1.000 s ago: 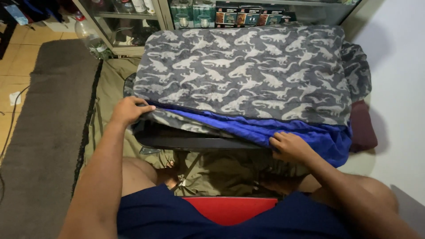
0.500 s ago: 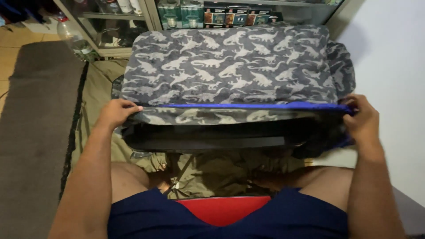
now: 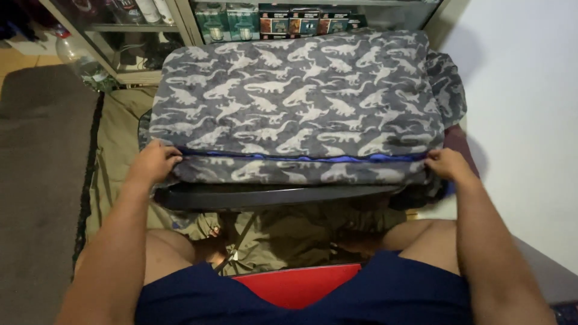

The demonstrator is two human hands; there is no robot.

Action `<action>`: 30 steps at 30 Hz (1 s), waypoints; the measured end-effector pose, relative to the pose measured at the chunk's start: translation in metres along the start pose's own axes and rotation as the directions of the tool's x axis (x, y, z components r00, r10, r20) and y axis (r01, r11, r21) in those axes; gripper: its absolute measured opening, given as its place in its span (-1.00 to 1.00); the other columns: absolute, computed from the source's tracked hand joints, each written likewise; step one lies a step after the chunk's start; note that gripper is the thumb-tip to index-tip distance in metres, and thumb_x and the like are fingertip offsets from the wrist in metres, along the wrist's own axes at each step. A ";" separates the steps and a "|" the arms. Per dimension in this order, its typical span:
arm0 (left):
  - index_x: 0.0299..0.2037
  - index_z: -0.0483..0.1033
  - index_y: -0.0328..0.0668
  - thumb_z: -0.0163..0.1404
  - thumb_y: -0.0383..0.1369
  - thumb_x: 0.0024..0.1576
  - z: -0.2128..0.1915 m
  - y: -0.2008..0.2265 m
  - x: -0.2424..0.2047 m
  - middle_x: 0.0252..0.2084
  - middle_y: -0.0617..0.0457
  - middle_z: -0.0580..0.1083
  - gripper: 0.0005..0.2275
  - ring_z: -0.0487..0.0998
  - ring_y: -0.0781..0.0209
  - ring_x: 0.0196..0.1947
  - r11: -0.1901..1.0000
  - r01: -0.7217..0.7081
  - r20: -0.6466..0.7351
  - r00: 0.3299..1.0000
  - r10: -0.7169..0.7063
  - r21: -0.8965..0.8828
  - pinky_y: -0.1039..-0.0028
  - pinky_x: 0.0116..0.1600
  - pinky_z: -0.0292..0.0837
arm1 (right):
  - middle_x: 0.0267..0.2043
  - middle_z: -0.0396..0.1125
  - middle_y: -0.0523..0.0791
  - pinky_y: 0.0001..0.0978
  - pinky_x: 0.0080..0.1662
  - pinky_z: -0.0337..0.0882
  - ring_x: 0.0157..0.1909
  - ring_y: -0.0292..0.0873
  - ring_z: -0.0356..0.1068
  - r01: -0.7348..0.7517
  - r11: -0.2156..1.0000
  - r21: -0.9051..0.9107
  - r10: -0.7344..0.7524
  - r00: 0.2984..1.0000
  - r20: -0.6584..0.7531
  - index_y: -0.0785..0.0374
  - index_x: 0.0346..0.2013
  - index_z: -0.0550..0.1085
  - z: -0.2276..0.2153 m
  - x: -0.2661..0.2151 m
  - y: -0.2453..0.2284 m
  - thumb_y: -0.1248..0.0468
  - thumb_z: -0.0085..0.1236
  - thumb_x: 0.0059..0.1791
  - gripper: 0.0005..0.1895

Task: The person is zipping up and folding a blue sleeping bag with a dinosaur-patterned interior on top of a plastic storage bin.

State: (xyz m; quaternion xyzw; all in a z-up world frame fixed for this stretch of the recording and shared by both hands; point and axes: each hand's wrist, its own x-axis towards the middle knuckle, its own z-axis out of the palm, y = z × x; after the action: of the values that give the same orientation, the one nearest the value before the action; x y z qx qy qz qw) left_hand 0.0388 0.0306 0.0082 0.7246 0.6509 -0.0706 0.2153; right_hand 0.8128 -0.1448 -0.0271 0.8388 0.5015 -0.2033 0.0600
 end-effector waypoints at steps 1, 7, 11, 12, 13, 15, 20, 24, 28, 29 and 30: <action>0.12 0.62 0.08 -0.08 -0.11 0.34 0.011 -0.006 0.011 0.14 -0.12 0.27 -0.71 0.42 -0.21 0.07 0.994 -0.033 -0.064 0.997 0.040 0.100 0.00 0.07 0.47 | 0.07 0.52 0.02 0.06 0.09 0.44 0.15 0.21 0.46 -0.107 0.987 -0.116 0.105 0.994 -0.022 -0.05 0.01 0.62 -0.010 -0.013 -0.025 0.00 -0.03 -0.03 -0.58; -0.06 0.69 -0.04 0.02 -0.20 0.26 0.030 -0.017 0.024 0.40 0.03 0.22 -0.77 0.43 -0.16 0.13 0.965 -0.168 -0.240 0.947 0.215 0.200 -0.04 -0.01 0.56 | -0.10 0.57 -0.05 -0.23 0.03 0.35 -0.03 0.04 0.51 0.137 0.984 0.113 -0.104 0.961 -0.256 0.07 -0.14 0.65 -0.018 -0.020 -0.020 0.06 0.00 -0.03 -0.66; -0.15 0.70 -0.05 0.06 -0.25 0.23 0.037 -0.018 0.024 0.50 0.01 0.16 -0.83 0.48 -0.17 0.08 0.944 -0.197 -0.356 0.889 0.286 0.266 -0.08 -0.20 0.58 | 0.05 0.51 -0.02 -0.05 0.04 0.42 0.12 0.10 0.46 0.151 0.980 -0.131 -0.181 0.948 -0.262 0.00 0.01 0.59 -0.013 -0.012 -0.020 0.03 -0.05 0.02 -0.62; -0.17 0.68 -0.12 0.06 -0.28 0.23 0.035 -0.014 0.021 0.49 -0.03 0.17 -0.84 0.47 -0.21 0.08 0.941 -0.207 -0.389 0.870 0.302 0.268 -0.11 -0.21 0.58 | 0.05 0.43 -0.01 0.05 0.04 0.41 0.13 0.13 0.44 0.093 0.978 -0.186 -0.130 0.972 -0.195 -0.03 0.02 0.57 -0.012 -0.017 -0.024 -0.01 -0.04 0.02 -0.62; -0.20 0.66 -0.19 0.06 -0.30 0.23 0.033 -0.011 0.017 0.48 -0.06 0.18 -0.84 0.46 -0.25 0.09 0.939 -0.216 -0.420 0.851 0.316 0.269 -0.13 -0.21 0.59 | 0.04 0.34 -0.01 0.15 0.04 0.41 0.15 0.16 0.42 0.041 0.969 -0.245 -0.075 0.989 -0.129 -0.06 0.03 0.56 -0.011 -0.021 -0.028 -0.06 -0.02 0.03 -0.62; -0.16 0.68 -0.11 0.08 -0.26 0.22 0.033 -0.004 0.010 0.43 -0.04 0.22 -0.84 0.51 -0.14 0.06 0.918 -0.151 -0.501 0.800 0.331 0.365 0.12 -0.12 0.65 | 0.12 0.34 -0.04 0.11 0.07 0.45 0.17 0.17 0.43 0.071 0.964 -0.257 -0.118 0.977 -0.175 -0.08 0.04 0.57 0.002 -0.011 -0.020 -0.06 0.14 -0.04 -0.60; -0.07 0.68 -0.04 0.05 -0.24 0.25 0.035 -0.015 0.024 0.44 0.10 0.25 -0.81 0.62 -0.17 0.01 0.973 -0.061 -0.415 0.897 0.152 0.223 0.07 0.05 0.63 | 0.26 0.31 0.01 0.16 0.15 0.45 0.29 0.23 0.38 0.246 0.942 -0.230 -0.272 0.958 -0.092 -0.07 0.22 0.42 0.001 -0.033 -0.057 0.00 0.34 -0.14 -0.37; -0.07 0.62 -0.05 0.03 -0.23 0.26 0.049 -0.038 0.057 0.13 0.05 0.46 -0.82 0.66 -0.10 -0.08 0.959 -0.101 -0.429 0.878 0.211 0.264 0.14 -0.04 0.65 | 0.23 0.36 -0.16 0.04 0.18 0.42 0.31 -0.01 0.37 0.231 0.829 -0.510 -0.311 0.947 -0.076 -0.13 0.17 0.49 0.021 -0.018 -0.053 -0.07 0.27 -0.09 -0.46; -0.09 0.48 -0.37 0.00 -0.42 0.30 0.015 -0.023 0.036 -0.03 -0.18 0.34 -0.87 0.48 -0.33 -0.33 0.944 -0.305 -0.698 0.648 0.305 0.129 -0.07 -0.34 0.43 | 0.11 0.39 -0.17 0.02 -0.02 0.44 0.19 -0.06 0.41 0.267 0.810 -0.522 -0.458 0.845 -0.277 -0.08 0.01 0.49 0.022 -0.015 -0.046 0.02 0.20 -0.14 -0.57; -0.09 0.48 -0.37 0.00 -0.42 0.30 0.003 -0.020 0.023 -0.03 -0.18 0.34 -0.87 0.48 -0.33 -0.33 0.944 -0.303 -0.701 0.644 0.306 0.134 -0.07 -0.34 0.43 | 0.11 0.39 -0.17 0.02 -0.02 0.44 0.19 -0.06 0.41 0.269 0.811 -0.520 -0.460 0.842 -0.282 -0.08 0.01 0.49 0.012 -0.017 -0.040 0.02 0.20 -0.14 -0.57; -0.07 0.52 -0.37 0.01 -0.46 0.31 -0.009 -0.017 0.010 0.01 -0.18 0.36 -0.89 0.49 -0.26 -0.29 0.942 -0.301 -0.794 0.531 0.297 0.152 0.03 -0.34 0.44 | 0.04 0.40 -0.05 -0.05 0.08 0.40 0.14 0.04 0.39 0.369 0.843 -0.391 -0.531 0.682 -0.503 0.07 0.01 0.53 0.002 -0.018 -0.034 0.21 0.13 -0.19 -0.55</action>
State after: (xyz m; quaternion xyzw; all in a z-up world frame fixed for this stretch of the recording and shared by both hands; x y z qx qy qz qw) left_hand 0.0225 0.0446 0.0087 0.7767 0.5434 0.3046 -0.0932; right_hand 0.7748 -0.1436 -0.0183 0.6927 0.7084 0.1279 -0.0436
